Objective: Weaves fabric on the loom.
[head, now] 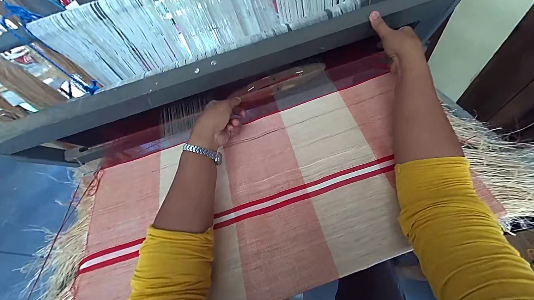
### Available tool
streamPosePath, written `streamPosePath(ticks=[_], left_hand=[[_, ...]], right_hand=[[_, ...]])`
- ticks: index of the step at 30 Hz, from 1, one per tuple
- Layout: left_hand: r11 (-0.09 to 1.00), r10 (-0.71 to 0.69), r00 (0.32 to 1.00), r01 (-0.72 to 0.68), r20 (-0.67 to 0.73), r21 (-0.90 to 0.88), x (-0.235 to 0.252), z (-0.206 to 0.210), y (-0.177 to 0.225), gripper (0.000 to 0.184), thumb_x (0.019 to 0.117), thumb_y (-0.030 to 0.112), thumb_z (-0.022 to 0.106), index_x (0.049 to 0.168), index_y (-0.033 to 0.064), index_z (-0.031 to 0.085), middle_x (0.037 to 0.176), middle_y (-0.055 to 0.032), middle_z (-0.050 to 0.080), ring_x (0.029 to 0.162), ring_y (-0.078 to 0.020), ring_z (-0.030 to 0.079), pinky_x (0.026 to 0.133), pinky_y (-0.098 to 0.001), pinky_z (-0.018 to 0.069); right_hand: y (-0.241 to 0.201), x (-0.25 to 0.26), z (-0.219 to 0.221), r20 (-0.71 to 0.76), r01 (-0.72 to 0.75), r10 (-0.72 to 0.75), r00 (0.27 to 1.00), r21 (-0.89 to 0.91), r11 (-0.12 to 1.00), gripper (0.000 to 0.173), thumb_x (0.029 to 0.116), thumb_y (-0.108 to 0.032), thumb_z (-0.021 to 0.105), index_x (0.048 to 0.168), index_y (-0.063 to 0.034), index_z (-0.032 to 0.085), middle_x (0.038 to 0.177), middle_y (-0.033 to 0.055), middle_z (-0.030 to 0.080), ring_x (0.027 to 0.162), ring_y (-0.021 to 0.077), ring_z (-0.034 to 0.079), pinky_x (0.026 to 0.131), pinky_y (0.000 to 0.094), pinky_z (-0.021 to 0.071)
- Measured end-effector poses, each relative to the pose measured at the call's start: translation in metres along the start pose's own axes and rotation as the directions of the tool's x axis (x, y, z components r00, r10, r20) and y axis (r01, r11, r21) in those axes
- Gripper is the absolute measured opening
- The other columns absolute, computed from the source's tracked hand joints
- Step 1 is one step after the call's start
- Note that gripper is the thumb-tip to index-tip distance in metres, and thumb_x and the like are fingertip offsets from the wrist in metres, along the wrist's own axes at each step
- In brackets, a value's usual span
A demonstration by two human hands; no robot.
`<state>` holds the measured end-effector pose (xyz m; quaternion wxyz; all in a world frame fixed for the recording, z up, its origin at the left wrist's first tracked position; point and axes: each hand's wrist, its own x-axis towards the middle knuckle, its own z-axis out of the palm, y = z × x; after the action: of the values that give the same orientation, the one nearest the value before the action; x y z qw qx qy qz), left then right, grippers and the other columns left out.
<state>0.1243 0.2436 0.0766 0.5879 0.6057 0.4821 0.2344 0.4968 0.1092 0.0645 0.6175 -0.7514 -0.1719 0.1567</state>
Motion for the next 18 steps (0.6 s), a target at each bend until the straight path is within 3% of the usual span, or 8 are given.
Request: streamPosePath(ticks=[2, 4, 6, 10, 12, 15, 16, 18], left_hand=[[0.999, 0.008, 1.000, -0.008, 0.002, 0.043, -0.003, 0.012, 0.000, 0.028, 0.1099, 0.035, 0.044, 0.104, 0.0118, 0.059, 0.071, 0.0022, 0.060, 0.042, -0.0013, 0.040, 0.038, -0.0159, 0.0342], [0.997, 0.031, 0.999, -0.030, -0.020, 0.064, 0.000, 0.021, -0.006, 0.028, 0.1094, 0.035, 0.048, 0.124, 0.0124, 0.055, 0.073, -0.0003, 0.062, 0.043, -0.0023, 0.043, 0.039, -0.0165, 0.0354], [0.998, 0.051, 0.998, -0.049, -0.045, 0.039, 0.003, 0.027, -0.008, 0.033, 0.1086, 0.034, 0.051, 0.133, 0.0128, 0.049, 0.073, -0.0020, 0.063, 0.043, -0.0031, 0.045, 0.038, -0.0169, 0.0366], [0.924, 0.067, 0.986, -0.004, 0.151, -0.382, 0.015, 0.017, -0.005, 0.015, 0.1063, 0.023, 0.044, 0.096, 0.0168, 0.053, 0.059, 0.0094, 0.040, 0.040, 0.0030, 0.032, 0.036, -0.0108, 0.0285], [0.835, 0.083, 0.961, 0.077, 0.264, -0.544, 0.021, 0.006, -0.005, 0.020, 0.1062, 0.021, 0.039, 0.095, 0.0126, 0.053, 0.058, 0.0106, 0.037, 0.038, 0.0039, 0.031, 0.035, -0.0089, 0.0280], [0.881, 0.046, 0.992, 0.016, 0.120, -0.473, 0.011, 0.018, -0.001, 0.030, 0.1086, 0.033, 0.041, 0.084, 0.0180, 0.050, 0.057, 0.0090, 0.042, 0.038, 0.0016, 0.033, 0.035, -0.0118, 0.0282], [0.897, 0.077, 0.997, -0.064, 0.013, -0.437, 0.005, 0.028, -0.001, 0.027, 0.1087, 0.035, 0.044, 0.089, 0.0177, 0.051, 0.060, 0.0067, 0.048, 0.038, 0.0004, 0.035, 0.035, -0.0135, 0.0298], [0.905, 0.209, 0.974, -0.228, -0.090, -0.358, 0.001, 0.044, -0.005, 0.022, 0.1097, 0.031, 0.047, 0.122, 0.0134, 0.041, 0.072, 0.0018, 0.053, 0.042, -0.0023, 0.038, 0.037, -0.0172, 0.0334]], right_hand=[[0.000, -0.001, 0.000, 0.005, -0.006, 0.006, 1.000, -0.003, 1.000, 0.100, 0.0827, -0.076, 0.068, 0.145, 0.0006, 0.050, 0.139, 0.0214, 0.059, 0.128, 0.0338, 0.058, 0.107, 0.0546, 0.0471], [-0.002, -0.002, 0.001, 0.005, -0.006, 0.006, 1.000, -0.009, 1.000, 0.100, 0.0831, -0.075, 0.068, 0.145, 0.0015, 0.050, 0.139, 0.0220, 0.059, 0.129, 0.0334, 0.057, 0.108, 0.0540, 0.0460], [-0.003, -0.001, 0.001, -0.004, -0.006, 0.006, 1.000, 0.011, 1.000, 0.099, 0.0828, -0.073, 0.070, 0.144, 0.0018, 0.050, 0.140, 0.0223, 0.058, 0.130, 0.0332, 0.057, 0.108, 0.0538, 0.0457], [-0.002, -0.002, 0.001, 0.004, -0.010, 0.010, 1.000, 0.037, 0.999, 0.098, 0.0836, -0.072, 0.071, 0.145, 0.0024, 0.049, 0.139, 0.0217, 0.058, 0.128, 0.0316, 0.058, 0.107, 0.0510, 0.0480], [0.001, -0.001, 0.003, 0.005, 0.002, -0.002, 1.000, 0.053, 0.999, 0.097, 0.0832, -0.070, 0.072, 0.144, 0.0021, 0.050, 0.139, 0.0214, 0.059, 0.128, 0.0310, 0.058, 0.108, 0.0505, 0.0474], [-0.001, -0.001, 0.003, 0.004, 0.008, -0.008, 1.000, 0.075, 0.997, 0.097, 0.0831, -0.070, 0.073, 0.144, 0.0016, 0.050, 0.139, 0.0211, 0.058, 0.128, 0.0306, 0.058, 0.107, 0.0502, 0.0482], [-0.001, -0.002, 0.003, 0.003, 0.005, -0.005, 1.000, 0.083, 0.997, 0.097, 0.0831, -0.069, 0.073, 0.144, 0.0019, 0.049, 0.140, 0.0212, 0.058, 0.128, 0.0308, 0.058, 0.107, 0.0503, 0.0484], [-0.001, -0.002, 0.001, 0.000, 0.004, -0.004, 1.000, 0.087, 0.996, 0.098, 0.0816, -0.069, 0.075, 0.144, 0.0018, 0.050, 0.140, 0.0211, 0.058, 0.129, 0.0307, 0.058, 0.107, 0.0509, 0.0481]])
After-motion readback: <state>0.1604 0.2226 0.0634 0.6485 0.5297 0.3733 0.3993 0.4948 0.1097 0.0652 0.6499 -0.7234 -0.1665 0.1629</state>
